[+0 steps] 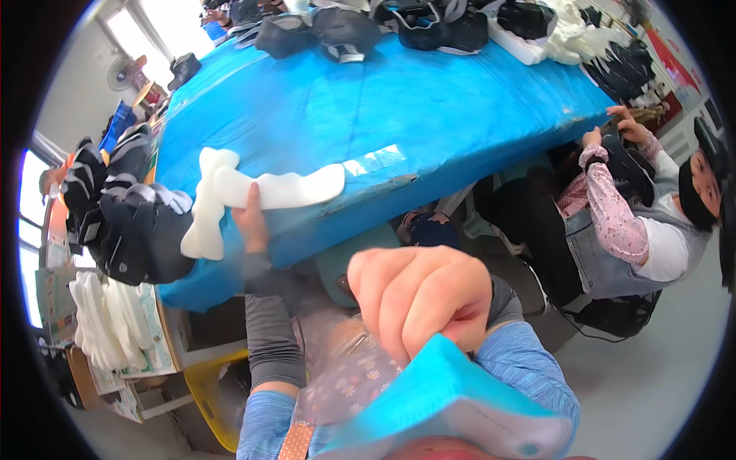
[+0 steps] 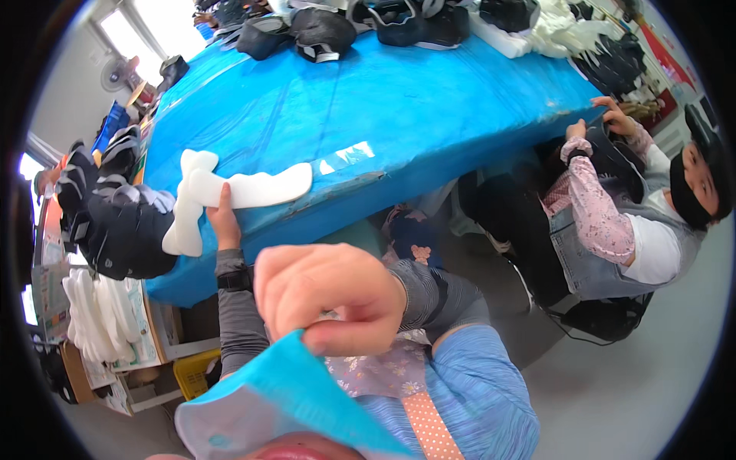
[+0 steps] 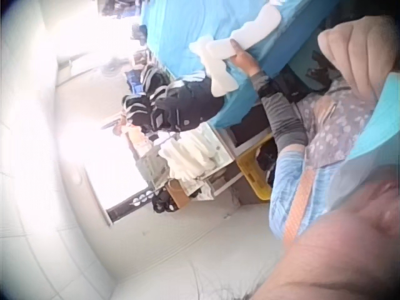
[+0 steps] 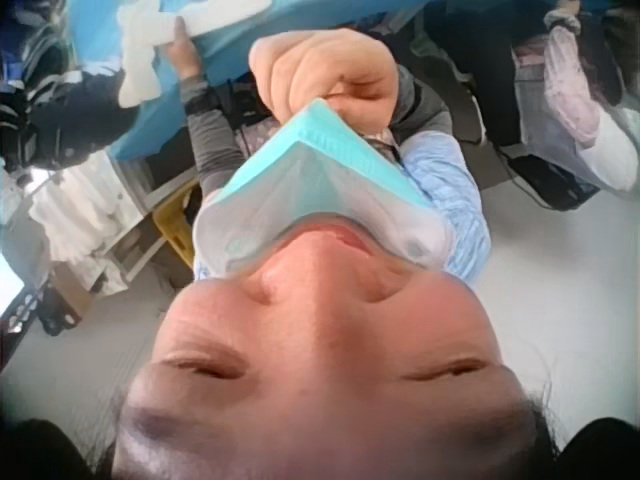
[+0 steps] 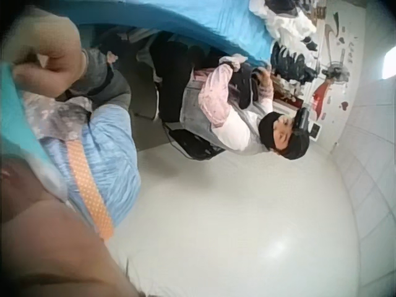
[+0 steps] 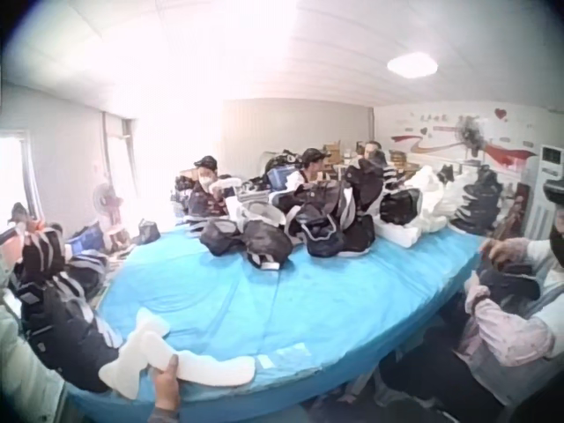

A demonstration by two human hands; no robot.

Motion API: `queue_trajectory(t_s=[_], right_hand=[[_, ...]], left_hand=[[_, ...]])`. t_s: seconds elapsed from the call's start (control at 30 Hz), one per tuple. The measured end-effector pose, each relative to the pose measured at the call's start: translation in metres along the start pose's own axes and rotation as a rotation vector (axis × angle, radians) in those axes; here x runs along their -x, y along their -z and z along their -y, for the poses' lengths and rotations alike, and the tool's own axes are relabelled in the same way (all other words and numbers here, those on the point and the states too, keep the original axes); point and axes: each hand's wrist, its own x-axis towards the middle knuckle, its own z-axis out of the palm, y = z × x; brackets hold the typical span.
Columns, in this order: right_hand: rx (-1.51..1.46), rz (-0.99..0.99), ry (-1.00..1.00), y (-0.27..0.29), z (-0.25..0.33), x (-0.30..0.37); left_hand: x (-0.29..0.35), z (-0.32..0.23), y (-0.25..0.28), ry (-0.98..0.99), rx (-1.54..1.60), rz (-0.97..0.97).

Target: The person handles a black shoe upper, turning it over to check the interior and tongue, and then picks up a white foam component from the table.

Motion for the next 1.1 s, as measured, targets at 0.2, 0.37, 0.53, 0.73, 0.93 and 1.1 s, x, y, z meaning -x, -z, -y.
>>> queue_trajectory(t_s=[0.2,0.37,0.53,0.73,0.93,1.1], right_hand=[[0.064,0.069,0.184,0.005,0.014,-0.023],[0.07,0.178,0.18,0.01,0.018,-0.005],[0.064,0.099,0.272,0.019,0.036,-0.004],[0.065,0.237,0.245,0.016,0.061,-0.003],[-0.186,-1.048,0.134,0.025,0.118,0.005],[-0.533,0.745,0.127,0.001,0.163,0.032]], left_hand=[[0.015,-0.022,-0.016,-0.002,0.002,-0.009],[0.007,-0.007,0.003,0.076,0.017,0.029],[0.002,0.004,-0.003,0.015,0.034,0.014],[-0.001,0.001,-0.009,0.005,0.037,0.048],[0.01,-0.004,-0.002,0.018,0.047,0.018],[0.004,-0.007,-0.01,0.03,0.009,0.067]])
